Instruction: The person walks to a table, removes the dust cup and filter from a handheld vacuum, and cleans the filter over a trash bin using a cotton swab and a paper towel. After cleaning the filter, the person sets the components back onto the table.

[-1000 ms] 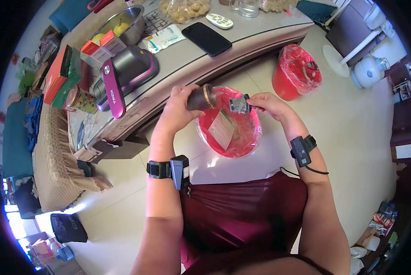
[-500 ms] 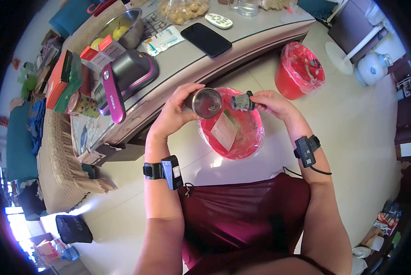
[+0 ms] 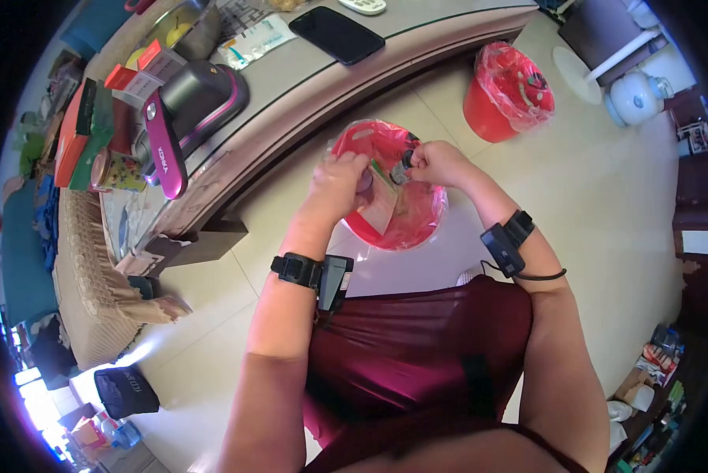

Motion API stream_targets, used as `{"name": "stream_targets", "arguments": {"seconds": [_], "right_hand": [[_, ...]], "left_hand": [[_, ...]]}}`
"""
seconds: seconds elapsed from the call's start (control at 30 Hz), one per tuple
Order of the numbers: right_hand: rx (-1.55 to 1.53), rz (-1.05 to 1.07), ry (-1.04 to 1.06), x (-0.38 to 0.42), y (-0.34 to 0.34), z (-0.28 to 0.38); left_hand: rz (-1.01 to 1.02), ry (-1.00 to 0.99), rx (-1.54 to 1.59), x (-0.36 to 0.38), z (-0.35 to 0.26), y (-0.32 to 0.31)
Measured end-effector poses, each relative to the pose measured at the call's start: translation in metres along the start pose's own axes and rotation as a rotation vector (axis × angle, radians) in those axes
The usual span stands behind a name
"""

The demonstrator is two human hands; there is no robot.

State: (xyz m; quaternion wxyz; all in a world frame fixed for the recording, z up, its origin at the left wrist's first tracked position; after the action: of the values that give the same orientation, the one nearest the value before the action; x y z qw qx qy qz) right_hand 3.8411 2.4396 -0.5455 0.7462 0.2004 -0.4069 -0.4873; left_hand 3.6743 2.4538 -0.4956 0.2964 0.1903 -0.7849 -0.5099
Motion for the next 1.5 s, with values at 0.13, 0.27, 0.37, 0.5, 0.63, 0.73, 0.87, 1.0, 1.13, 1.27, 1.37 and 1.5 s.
{"name": "stream_targets", "arguments": {"seconds": [0.13, 0.27, 0.37, 0.5, 0.63, 0.73, 0.87, 1.0, 1.13, 1.27, 1.37, 1.5], "right_hand": [[0.022, -0.002, -0.022, -0.004, 0.001, -0.003], [0.071, -0.017, 0.002, -0.005, 0.002, 0.001], [0.017, -0.051, 0.018, -0.001, 0.004, 0.002], [0.099, -0.031, -0.037, -0.002, 0.006, -0.002], [0.074, -0.027, -0.034, -0.001, 0.002, -0.003], [0.079, -0.039, -0.039, -0.001, 0.004, -0.002], [0.063, -0.033, -0.053, -0.002, 0.003, -0.002], [0.072, -0.041, -0.046, -0.003, 0.005, 0.002], [-0.009, -0.019, -0.034, -0.001, 0.007, 0.006], [-0.23, -0.025, -0.001, -0.004, 0.005, -0.012], [-0.336, 0.005, -0.007, 0.004, 0.01, -0.009], [-0.427, 0.027, -0.011, 0.007, 0.01, -0.01]], "left_hand": [[-0.111, -0.048, 0.14, 0.001, -0.006, 0.005], [-0.146, -0.14, 0.008, -0.003, -0.01, -0.004], [-0.114, -0.204, 0.279, -0.006, -0.005, -0.002], [-0.04, -0.103, 0.044, -0.005, -0.003, -0.016], [-0.184, -0.178, 0.055, 0.003, -0.009, -0.002], [-0.025, -0.152, -0.009, -0.004, -0.004, -0.017], [-0.146, -0.125, 0.083, 0.001, -0.006, -0.002], [0.013, -0.072, 0.069, 0.003, 0.0, -0.009], [-0.23, -0.08, 0.359, 0.008, 0.02, 0.019], [-0.225, -0.094, 1.027, 0.008, 0.061, 0.018], [-0.164, -0.192, 1.416, 0.014, 0.07, 0.026], [-0.057, -0.468, 1.809, 0.024, 0.049, 0.042]]}}
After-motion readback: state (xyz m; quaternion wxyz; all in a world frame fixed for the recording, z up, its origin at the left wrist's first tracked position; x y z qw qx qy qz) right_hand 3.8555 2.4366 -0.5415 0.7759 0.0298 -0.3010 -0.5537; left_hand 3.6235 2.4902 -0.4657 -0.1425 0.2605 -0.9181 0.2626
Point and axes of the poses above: each hand's wrist, its own x-axis away from the middle knuckle, its own y-axis out of the back of the hand, z = x × y, the point moved 9 cm from there along -x, towards the middle knuckle, and after that the axes turned 11 degrees about z, right-handed, at the moved point
